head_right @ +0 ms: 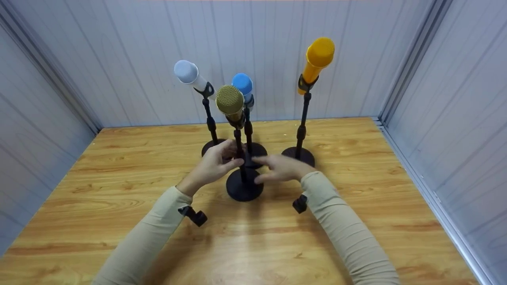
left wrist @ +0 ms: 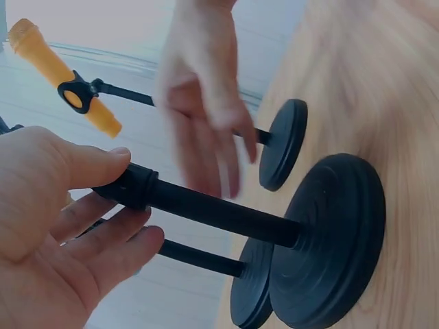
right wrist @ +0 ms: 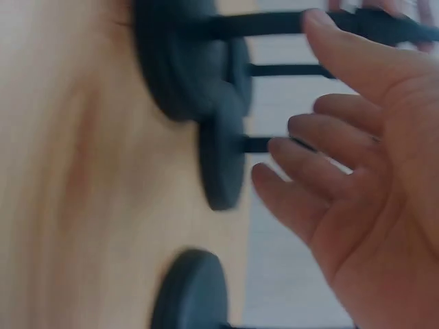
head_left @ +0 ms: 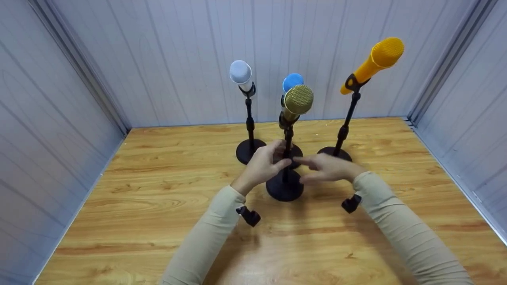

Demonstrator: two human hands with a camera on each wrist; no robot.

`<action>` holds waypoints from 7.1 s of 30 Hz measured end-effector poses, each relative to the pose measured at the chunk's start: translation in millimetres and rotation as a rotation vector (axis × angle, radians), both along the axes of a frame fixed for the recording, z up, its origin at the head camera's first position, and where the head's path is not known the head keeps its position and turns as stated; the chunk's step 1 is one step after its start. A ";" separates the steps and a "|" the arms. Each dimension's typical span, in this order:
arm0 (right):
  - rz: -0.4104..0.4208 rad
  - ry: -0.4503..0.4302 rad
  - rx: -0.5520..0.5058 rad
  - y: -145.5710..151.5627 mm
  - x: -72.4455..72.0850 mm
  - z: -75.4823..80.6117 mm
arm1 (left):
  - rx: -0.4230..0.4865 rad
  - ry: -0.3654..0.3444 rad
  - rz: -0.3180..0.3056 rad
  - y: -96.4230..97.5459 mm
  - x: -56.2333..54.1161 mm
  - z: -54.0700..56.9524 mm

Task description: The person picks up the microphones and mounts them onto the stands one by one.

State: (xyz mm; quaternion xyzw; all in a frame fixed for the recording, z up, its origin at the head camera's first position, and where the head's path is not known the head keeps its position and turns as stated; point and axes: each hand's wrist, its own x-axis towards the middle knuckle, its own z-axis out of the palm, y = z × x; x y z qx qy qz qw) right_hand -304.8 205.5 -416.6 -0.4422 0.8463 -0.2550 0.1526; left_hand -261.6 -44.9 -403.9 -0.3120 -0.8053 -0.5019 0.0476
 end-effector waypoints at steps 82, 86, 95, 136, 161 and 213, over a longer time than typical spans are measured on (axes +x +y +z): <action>-0.058 0.058 0.277 -61.6 11.1 -16.2 | 0.123 -0.025 -0.191 -27.2 -11.0 1.5; -0.080 0.053 0.303 -62.0 13.3 -15.7 | 0.174 0.046 -0.138 -21.4 -9.5 -6.2; -0.098 0.090 0.307 -62.5 15.5 -17.3 | 0.158 0.163 -0.038 -15.3 -3.7 -10.2; -0.150 -0.029 0.305 -57.8 15.1 -15.3 | 0.018 -0.106 -0.236 -22.0 -5.3 3.9; -0.099 0.016 0.255 -53.6 16.0 -16.5 | 0.044 0.161 0.012 -9.3 0.7 -3.1; -0.105 -0.010 0.298 -57.9 14.3 -12.1 | 0.042 0.187 0.034 -9.9 5.3 29.0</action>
